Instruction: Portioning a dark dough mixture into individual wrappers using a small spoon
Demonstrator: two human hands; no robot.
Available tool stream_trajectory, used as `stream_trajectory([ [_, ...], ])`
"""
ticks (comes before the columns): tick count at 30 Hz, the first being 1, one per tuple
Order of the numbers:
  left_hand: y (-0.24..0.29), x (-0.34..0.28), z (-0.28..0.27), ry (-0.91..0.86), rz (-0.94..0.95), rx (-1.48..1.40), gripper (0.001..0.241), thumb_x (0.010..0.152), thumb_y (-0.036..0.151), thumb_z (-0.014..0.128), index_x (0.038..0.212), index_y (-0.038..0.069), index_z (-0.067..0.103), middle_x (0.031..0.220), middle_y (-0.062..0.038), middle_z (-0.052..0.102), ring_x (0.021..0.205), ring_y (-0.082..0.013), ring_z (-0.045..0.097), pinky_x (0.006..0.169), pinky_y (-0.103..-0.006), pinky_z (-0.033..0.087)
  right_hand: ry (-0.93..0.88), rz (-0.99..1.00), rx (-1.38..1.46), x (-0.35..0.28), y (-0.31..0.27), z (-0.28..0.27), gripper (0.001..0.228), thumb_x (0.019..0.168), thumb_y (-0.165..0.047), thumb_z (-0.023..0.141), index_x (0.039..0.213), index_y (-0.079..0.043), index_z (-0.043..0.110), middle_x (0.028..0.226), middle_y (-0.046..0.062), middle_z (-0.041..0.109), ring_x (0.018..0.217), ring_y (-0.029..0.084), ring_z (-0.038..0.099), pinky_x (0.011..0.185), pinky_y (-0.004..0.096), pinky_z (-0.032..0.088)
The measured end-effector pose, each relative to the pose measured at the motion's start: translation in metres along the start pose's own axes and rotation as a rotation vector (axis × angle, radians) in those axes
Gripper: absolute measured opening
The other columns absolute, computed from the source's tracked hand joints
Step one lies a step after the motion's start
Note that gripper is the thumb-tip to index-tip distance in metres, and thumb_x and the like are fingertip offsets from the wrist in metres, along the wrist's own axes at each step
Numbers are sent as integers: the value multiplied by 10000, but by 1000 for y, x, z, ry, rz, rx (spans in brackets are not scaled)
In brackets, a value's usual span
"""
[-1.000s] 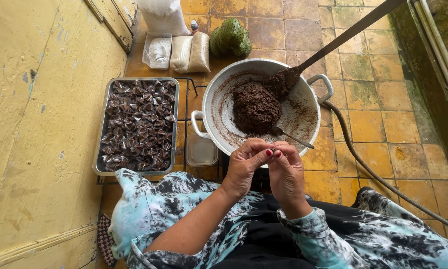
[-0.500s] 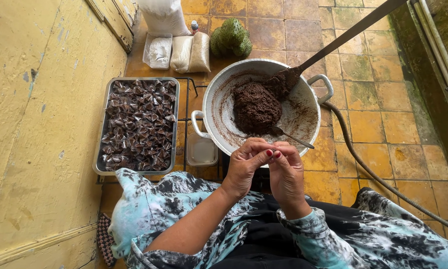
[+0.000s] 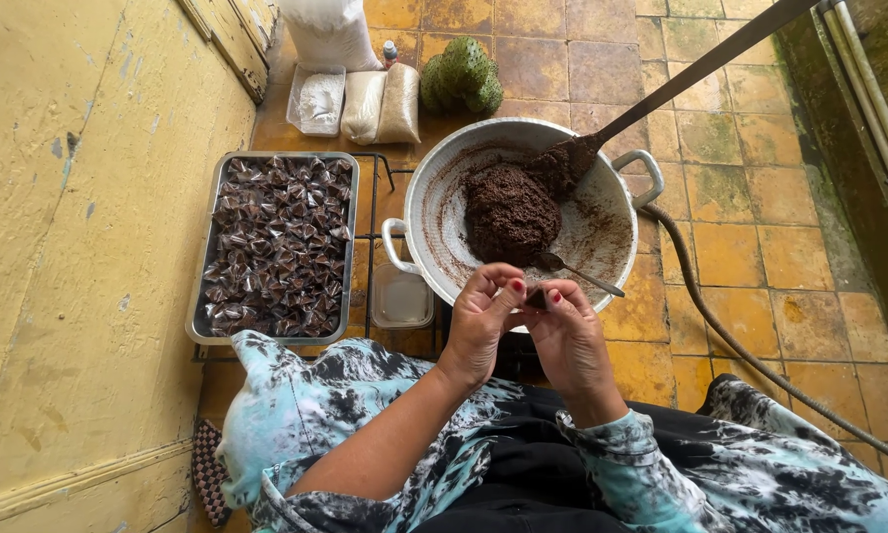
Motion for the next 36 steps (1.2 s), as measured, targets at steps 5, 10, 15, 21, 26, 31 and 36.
stream_trajectory([
  [5, 4, -4, 3, 1, 50, 50, 240, 911, 105, 781, 1113, -9, 720, 919, -65, 691, 869, -137, 731, 775, -289, 653, 29, -100, -85, 0, -6, 0, 124, 982, -74, 635, 1047, 31, 622, 1074, 156, 670, 1029, 241, 695, 925, 355, 590],
  [10, 5, -5, 5, 5, 86, 28, 169, 915, 44, 761, 1057, -39, 725, 978, -105, 710, 875, -153, 742, 748, -257, 654, -40, -200, -177, -2, -7, 5, 91, 981, -40, 627, 1044, 25, 625, 1044, 132, 594, 960, 200, 659, 848, 327, 602],
  [15, 5, -6, 0, -20, 172, 43, 138, 908, 23, 762, 1025, -44, 730, 989, -83, 658, 812, -113, 715, 709, -244, 647, -66, -226, -181, -4, -8, 12, 68, 987, -37, 625, 1032, 12, 633, 1033, 120, 578, 935, 179, 646, 830, 305, 591],
  [21, 34, -21, -8, 43, 361, 360, 216, 913, 143, 770, 1106, 52, 734, 1105, -47, 627, 862, -85, 618, 727, -232, 563, -88, -154, -151, -7, 4, 44, 72, 998, -48, 619, 1051, -3, 637, 1063, 136, 595, 947, 206, 656, 840, 322, 583],
  [26, 73, -46, -12, 145, 661, 693, 190, 953, 177, 705, 1131, 119, 734, 1157, -79, 622, 996, -214, 637, 870, -319, 536, -62, 35, -141, -3, 63, 35, 87, 1003, -59, 602, 1064, 3, 600, 1061, 154, 651, 980, 238, 690, 873, 383, 589],
  [31, 67, -53, -29, 132, 766, 759, 195, 920, 161, 712, 1103, 216, 751, 1136, 20, 633, 1062, -187, 616, 1020, -311, 493, -34, 410, -318, -13, 132, 54, 104, 954, 10, 582, 1046, 25, 627, 993, 184, 683, 868, 273, 716, 851, 404, 607],
  [36, 66, -66, -37, 154, 767, 767, 188, 916, 135, 714, 1075, 231, 741, 1099, 25, 666, 1051, -206, 650, 1004, -334, 530, -74, 651, -466, -10, 219, 57, 175, 923, 65, 568, 1071, 53, 662, 973, 201, 673, 842, 314, 711, 869, 475, 608],
])
Point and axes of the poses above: each hand's wrist, its own x-axis towards the middle knuckle, its own z-axis out of the palm, y = z × x, the point moved 5 cm from there along x, towards the middle knuckle
